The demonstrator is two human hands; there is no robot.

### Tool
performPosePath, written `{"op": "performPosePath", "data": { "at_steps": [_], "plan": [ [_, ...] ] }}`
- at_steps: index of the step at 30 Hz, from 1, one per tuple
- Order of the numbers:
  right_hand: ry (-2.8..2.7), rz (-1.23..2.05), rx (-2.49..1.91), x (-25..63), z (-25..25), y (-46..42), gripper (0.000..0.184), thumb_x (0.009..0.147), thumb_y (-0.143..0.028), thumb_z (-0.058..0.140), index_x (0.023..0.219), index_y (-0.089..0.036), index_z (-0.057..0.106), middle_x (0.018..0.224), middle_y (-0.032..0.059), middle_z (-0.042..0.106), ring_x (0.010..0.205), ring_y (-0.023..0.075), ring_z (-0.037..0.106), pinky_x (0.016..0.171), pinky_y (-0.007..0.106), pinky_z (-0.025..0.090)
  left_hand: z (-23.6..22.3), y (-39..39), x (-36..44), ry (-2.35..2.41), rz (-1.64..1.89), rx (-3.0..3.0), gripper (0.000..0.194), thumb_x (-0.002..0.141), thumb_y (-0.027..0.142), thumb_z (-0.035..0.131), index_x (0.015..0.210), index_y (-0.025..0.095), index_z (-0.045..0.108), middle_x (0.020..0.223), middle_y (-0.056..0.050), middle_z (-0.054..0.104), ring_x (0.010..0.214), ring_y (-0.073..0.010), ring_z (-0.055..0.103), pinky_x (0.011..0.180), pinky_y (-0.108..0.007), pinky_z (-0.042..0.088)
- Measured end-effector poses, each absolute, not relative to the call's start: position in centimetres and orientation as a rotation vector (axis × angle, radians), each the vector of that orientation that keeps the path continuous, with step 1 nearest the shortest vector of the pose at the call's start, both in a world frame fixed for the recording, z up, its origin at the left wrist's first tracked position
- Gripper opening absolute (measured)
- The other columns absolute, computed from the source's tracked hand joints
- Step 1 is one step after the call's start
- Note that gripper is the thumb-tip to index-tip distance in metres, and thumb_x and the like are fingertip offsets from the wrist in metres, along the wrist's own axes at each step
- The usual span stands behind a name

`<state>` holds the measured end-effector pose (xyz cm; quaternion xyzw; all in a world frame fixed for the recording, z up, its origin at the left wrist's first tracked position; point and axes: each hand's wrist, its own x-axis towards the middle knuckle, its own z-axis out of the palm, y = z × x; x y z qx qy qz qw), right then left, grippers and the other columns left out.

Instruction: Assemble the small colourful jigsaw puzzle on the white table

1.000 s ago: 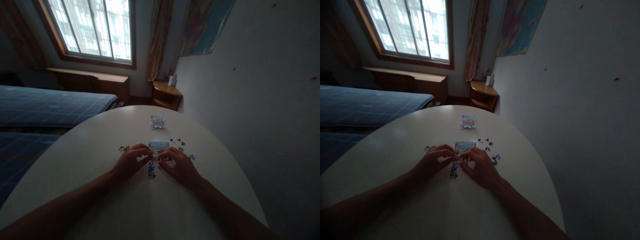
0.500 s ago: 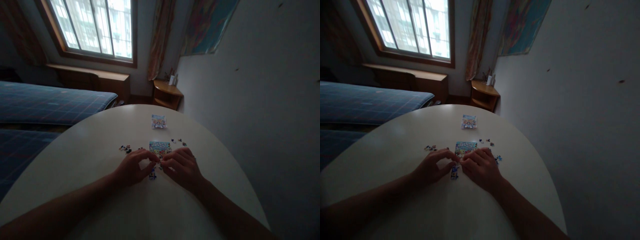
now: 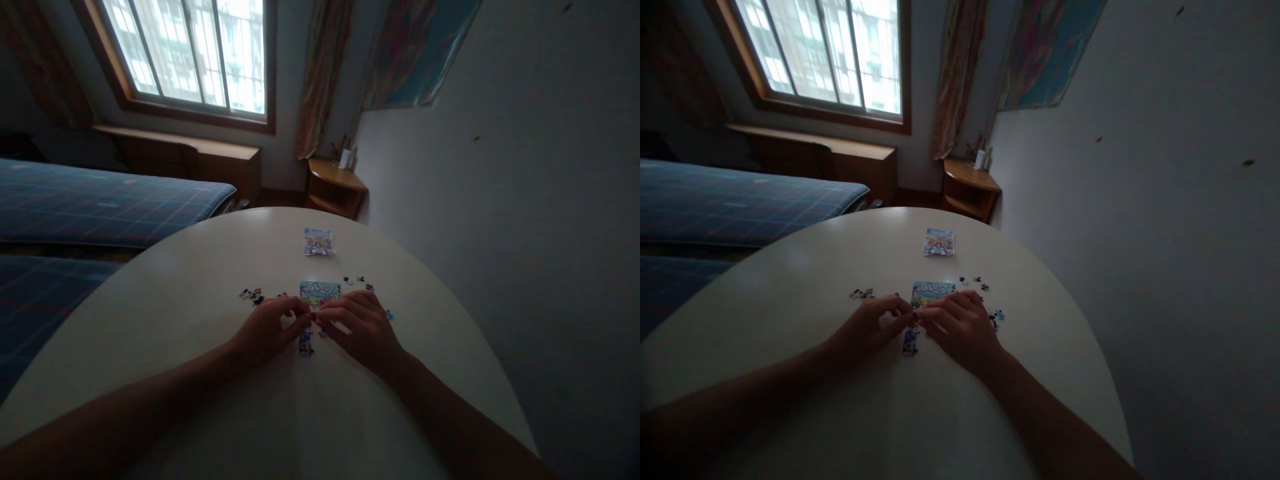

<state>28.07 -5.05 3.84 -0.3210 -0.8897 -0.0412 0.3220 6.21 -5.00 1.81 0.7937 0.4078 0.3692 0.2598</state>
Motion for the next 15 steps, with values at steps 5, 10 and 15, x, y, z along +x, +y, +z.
{"op": "performPosePath", "data": {
  "at_steps": [5,10,15],
  "plan": [
    [-2.236,0.055,-0.953,28.2,2.9,-3.9,0.01,0.089,-0.035,0.07,0.094,-0.027,0.071,0.093,0.0008,0.077,0.087,0.0179,0.068,0.086,0.035,0.042,0.8,-4.3,5.9,1.276,0.969,2.301,0.015,0.092,0.027,0.055,0.102,0.021,0.065,0.104,-0.005,0.071,0.099,-0.0216,0.064,0.091,-0.038,0.051],
    [-2.202,0.2,-1.16,28.0,1.9,-2.9,0.009,0.082,-0.031,0.076,0.091,-0.027,0.075,0.087,0.0011,0.077,0.086,0.02,0.068,0.085,0.036,0.045,0.1,-3.7,5.8,1.292,0.886,2.447,0.032,0.092,0.028,0.057,0.123,0.021,0.059,0.129,-0.008,0.062,0.12,-0.0236,0.057,0.105,-0.043,0.046],
    [-2.245,0.246,-1.202,27.6,1.5,-2.4,0.009,0.082,-0.028,0.076,0.091,-0.029,0.077,0.087,0.0005,0.078,0.085,0.0199,0.068,0.085,0.035,0.046,0.0,-3.9,6.1,1.246,0.828,2.512,0.029,0.096,0.033,0.055,0.122,0.024,0.062,0.128,-0.007,0.064,0.12,-0.023,0.058,0.106,-0.043,0.046]
  ]
}}
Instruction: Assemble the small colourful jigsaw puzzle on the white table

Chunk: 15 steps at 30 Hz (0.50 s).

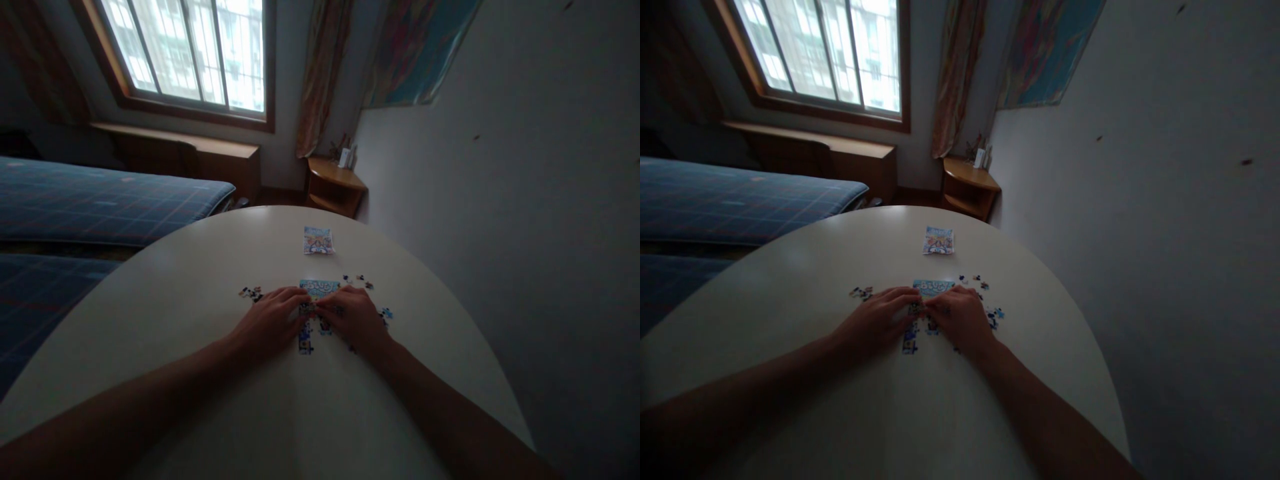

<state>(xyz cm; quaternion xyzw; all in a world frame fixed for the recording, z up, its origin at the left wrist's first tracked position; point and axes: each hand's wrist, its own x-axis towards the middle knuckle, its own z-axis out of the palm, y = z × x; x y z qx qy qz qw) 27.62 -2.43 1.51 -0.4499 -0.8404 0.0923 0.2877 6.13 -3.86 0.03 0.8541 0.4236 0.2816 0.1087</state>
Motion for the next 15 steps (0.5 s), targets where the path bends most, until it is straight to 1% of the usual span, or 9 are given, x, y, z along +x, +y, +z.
{"op": "performPosePath", "data": {
  "at_steps": [5,10,15],
  "plan": [
    [-2.303,0.203,-1.168,27.57,1.42,-2.43,0.01,0.086,-0.03,0.073,0.095,-0.03,0.078,0.092,-0.0003,0.079,0.085,0.0189,0.068,0.085,0.035,0.046,-0.07,-3.92,6.06,1.245,0.819,2.538,0.028,0.096,0.031,0.054,0.123,0.027,0.063,0.13,-0.005,0.063,0.121,-0.0233,0.058,0.107,-0.044,0.046],
    [-2.363,0.123,-1.155,27.62,1.4,-2.39,0.013,0.089,-0.034,0.069,0.099,-0.032,0.077,0.095,-0.0001,0.078,0.087,0.0189,0.066,0.084,0.035,0.044,0.02,-3.94,6.0,1.251,0.797,2.556,0.025,0.096,0.031,0.054,0.118,0.028,0.065,0.13,-0.004,0.063,0.12,-0.0244,0.058,0.105,-0.046,0.047],
    [-2.396,0.13,-1.155,27.48,1.51,-2.71,0.018,0.089,-0.028,0.068,0.105,-0.032,0.076,0.103,0.0004,0.076,0.094,0.0205,0.063,0.086,0.037,0.043,0.11,-4.1,6.08,1.264,0.782,2.624,0.025,0.097,0.031,0.052,0.118,0.026,0.066,0.131,-0.006,0.063,0.12,-0.0255,0.059,0.103,-0.046,0.049]
  ]
}}
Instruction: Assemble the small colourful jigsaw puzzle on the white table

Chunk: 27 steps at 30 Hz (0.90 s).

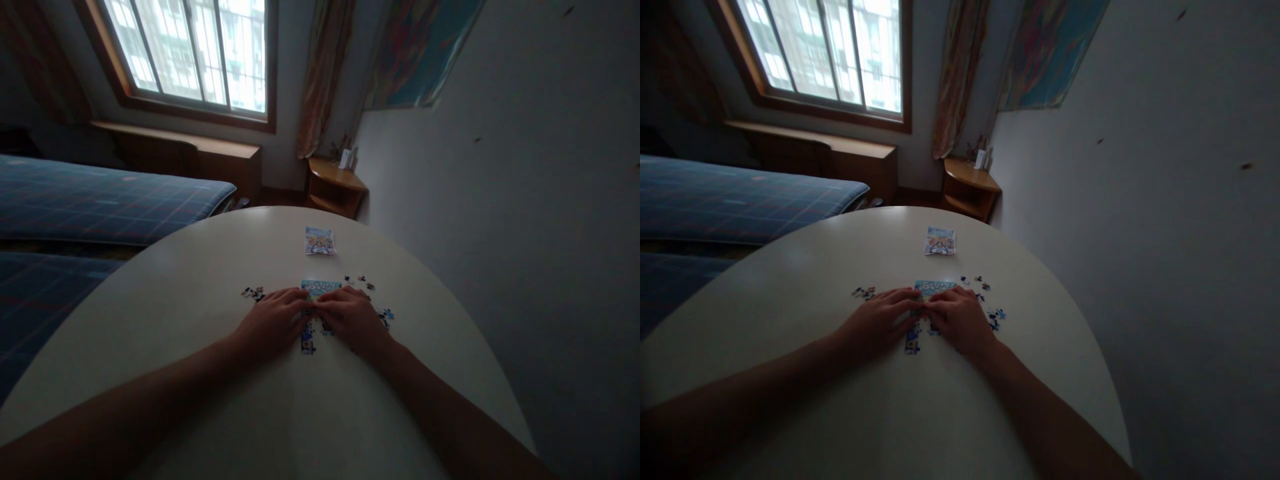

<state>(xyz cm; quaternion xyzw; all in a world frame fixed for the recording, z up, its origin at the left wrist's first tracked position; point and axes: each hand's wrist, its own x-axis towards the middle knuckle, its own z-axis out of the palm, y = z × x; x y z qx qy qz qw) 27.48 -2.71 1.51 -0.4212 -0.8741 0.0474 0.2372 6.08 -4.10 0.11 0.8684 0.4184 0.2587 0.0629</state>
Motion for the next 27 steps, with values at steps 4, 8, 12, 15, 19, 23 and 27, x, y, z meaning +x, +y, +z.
{"op": "performPosePath", "data": {
  "at_steps": [4,8,12,15,19,23,27],
  "plan": [
    [-2.377,0.146,-1.166,27.6,1.7,-2.9,0.023,0.087,-0.02,0.067,0.108,-0.028,0.074,0.107,0.0023,0.075,0.099,0.0218,0.063,0.09,0.039,0.043,0.2,-4.2,6.1,1.27,0.776,2.684,0.027,0.098,0.03,0.05,0.12,0.024,0.065,0.131,-0.007,0.063,0.118,-0.0255,0.06,0.101,-0.046,0.05],
    [-2.302,0.156,-1.198,28.4,1.9,-2.6,0.021,0.086,-0.014,0.066,0.102,-0.024,0.074,0.106,0.0035,0.075,0.099,0.0213,0.065,0.093,0.039,0.044,0.2,-4.3,6.0,1.23,0.762,2.71,0.026,0.097,0.029,0.052,0.118,0.024,0.065,0.131,-0.007,0.062,0.119,-0.0251,0.06,0.102,-0.046,0.049],
    [-2.262,0.13,-1.22,29.0,2.1,-2.4,0.019,0.086,-0.013,0.064,0.098,-0.024,0.073,0.103,0.0042,0.075,0.097,0.0213,0.066,0.092,0.04,0.044,0.3,-4.2,5.9,1.237,0.743,2.708,0.026,0.097,0.03,0.051,0.119,0.024,0.063,0.133,-0.006,0.061,0.121,-0.025,0.058,0.104,-0.047,0.048],
    [-2.258,0.133,-1.231,29.1,2.3,-2.5,0.019,0.085,-0.01,0.064,0.095,-0.024,0.073,0.101,0.0038,0.075,0.097,0.0217,0.066,0.092,0.041,0.043,0.4,-4.2,5.8,1.242,0.722,2.711,0.026,0.097,0.03,0.051,0.119,0.024,0.063,0.133,-0.006,0.062,0.121,-0.0249,0.059,0.104,-0.047,0.048],
    [-2.283,0.162,-1.2,29.1,2.2,-2.8,0.022,0.086,-0.01,0.062,0.098,-0.025,0.072,0.104,0.0036,0.073,0.099,0.0211,0.064,0.091,0.04,0.043,0.6,-4.2,5.8,1.228,0.704,2.728,0.03,0.097,0.029,0.052,0.125,0.026,0.061,0.133,-0.006,0.061,0.121,-0.0255,0.058,0.104,-0.048,0.048],
    [-2.405,0.149,-1.156,29.1,2.0,-3.2,0.031,0.089,-0.013,0.059,0.114,-0.028,0.069,0.119,0.0059,0.068,0.109,0.0232,0.059,0.096,0.043,0.04,0.7,-4.3,5.8,1.222,0.706,2.732,0.032,0.098,0.028,0.05,0.128,0.03,0.061,0.133,-0.006,0.06,0.12,-0.0252,0.058,0.103,-0.048,0.048],
    [-2.519,0.151,-1.165,29.2,1.9,-3.3,0.042,0.088,-0.012,0.058,0.125,-0.033,0.065,0.128,0.0048,0.064,0.117,0.0251,0.054,0.101,0.047,0.038,1.0,-4.4,5.8,1.229,0.682,2.74,0.036,0.098,0.028,0.05,0.133,0.033,0.056,0.132,-0.005,0.06,0.12,-0.025,0.057,0.102,-0.048,0.049]
  ]
}}
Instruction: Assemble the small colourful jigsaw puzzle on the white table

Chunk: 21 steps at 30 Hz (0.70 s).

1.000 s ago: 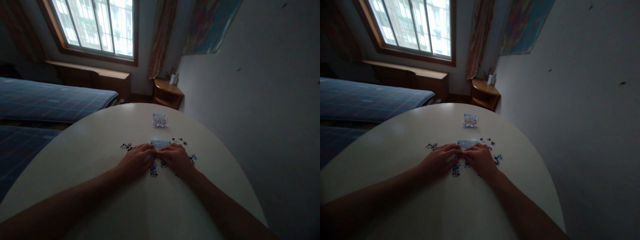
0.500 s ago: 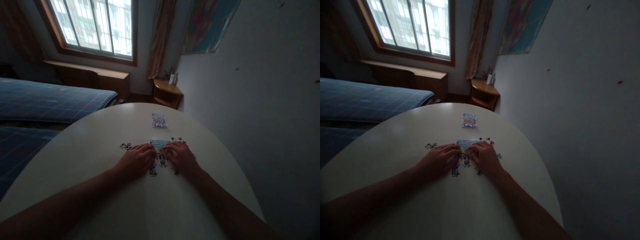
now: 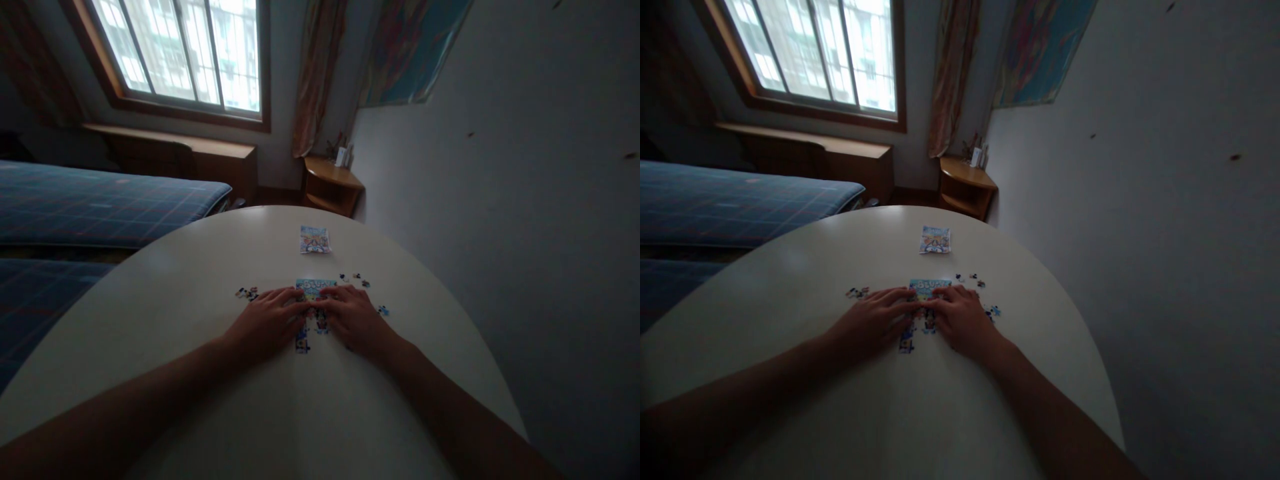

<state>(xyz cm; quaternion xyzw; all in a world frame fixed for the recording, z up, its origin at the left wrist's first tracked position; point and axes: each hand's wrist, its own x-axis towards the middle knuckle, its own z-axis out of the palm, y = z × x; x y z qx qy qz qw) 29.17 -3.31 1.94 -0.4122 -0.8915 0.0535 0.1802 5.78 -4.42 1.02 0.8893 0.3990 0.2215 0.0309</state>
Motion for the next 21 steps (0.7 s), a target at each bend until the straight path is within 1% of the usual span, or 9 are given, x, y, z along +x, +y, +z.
{"op": "performPosePath", "data": {
  "at_steps": [7,10,12,14,17,19,21],
  "plan": [
    [-2.544,0.158,-1.172,29.1,2.1,-3.5,0.038,0.091,-0.016,0.056,0.125,-0.031,0.064,0.131,0.0056,0.062,0.117,0.0251,0.054,0.101,0.048,0.039,0.9,-4.3,5.9,1.219,0.653,2.761,0.033,0.097,0.026,0.051,0.129,0.03,0.059,0.133,-0.006,0.058,0.12,-0.0254,0.056,0.102,-0.047,0.048],
    [-2.504,0.185,-1.16,29.1,2.1,-3.6,0.032,0.097,-0.022,0.051,0.125,-0.029,0.063,0.13,0.0056,0.063,0.118,0.0241,0.055,0.101,0.047,0.039,1.3,-3.8,5.5,1.264,0.704,2.733,0.03,0.096,0.029,0.053,0.125,0.024,0.06,0.131,-0.007,0.059,0.121,-0.0253,0.054,0.103,-0.045,0.047],
    [-2.457,0.206,-1.158,29.1,2.2,-3.5,0.027,0.099,-0.025,0.049,0.122,-0.026,0.063,0.128,0.0063,0.065,0.117,0.0232,0.056,0.101,0.046,0.04,2.1,-3.4,4.6,1.384,0.71,2.687,0.028,0.094,0.028,0.054,0.121,0.02,0.061,0.125,-0.008,0.062,0.115,-0.0244,0.056,0.1,-0.042,0.049],
    [-2.416,0.226,-1.16,29.3,2.3,-3.4,0.023,0.1,-0.028,0.048,0.116,-0.025,0.065,0.124,0.0063,0.067,0.116,0.0221,0.058,0.101,0.044,0.04,3.0,-2.9,3.0,1.597,0.635,2.609,0.024,0.093,0.026,0.053,0.113,0.019,0.064,0.119,-0.009,0.064,0.109,-0.0247,0.058,0.096,-0.041,0.05],
    [-2.381,0.238,-1.175,29.6,2.5,-3.1,0.022,0.1,-0.031,0.048,0.109,-0.026,0.068,0.12,0.0057,0.068,0.114,0.0219,0.059,0.1,0.044,0.04,4.3,-2.3,0.1,1.881,0.386,2.432,0.029,0.091,0.031,0.053,0.116,0.019,0.064,0.117,-0.01,0.064,0.108,-0.0278,0.06,0.089,-0.041,0.05],
    [-2.371,0.245,-1.184,29.8,2.5,-3.0,0.023,0.101,-0.033,0.047,0.107,-0.027,0.068,0.119,0.0056,0.068,0.113,0.0222,0.06,0.099,0.044,0.041,4.7,-2.0,-1.5,1.946,0.204,2.332,0.033,0.09,0.035,0.053,0.117,0.02,0.063,0.116,-0.011,0.065,0.104,-0.0279,0.062,0.084,-0.039,0.05],
    [-2.363,0.25,-1.192,29.8,2.5,-2.9,0.025,0.101,-0.033,0.045,0.106,-0.026,0.069,0.119,0.0059,0.068,0.113,0.0224,0.06,0.099,0.044,0.041,4.9,-1.7,-2.5,1.947,0.117,2.26,0.036,0.09,0.038,0.051,0.118,0.02,0.063,0.113,-0.01,0.066,0.1,-0.0263,0.064,0.08,-0.036,0.05]
  ]
}}
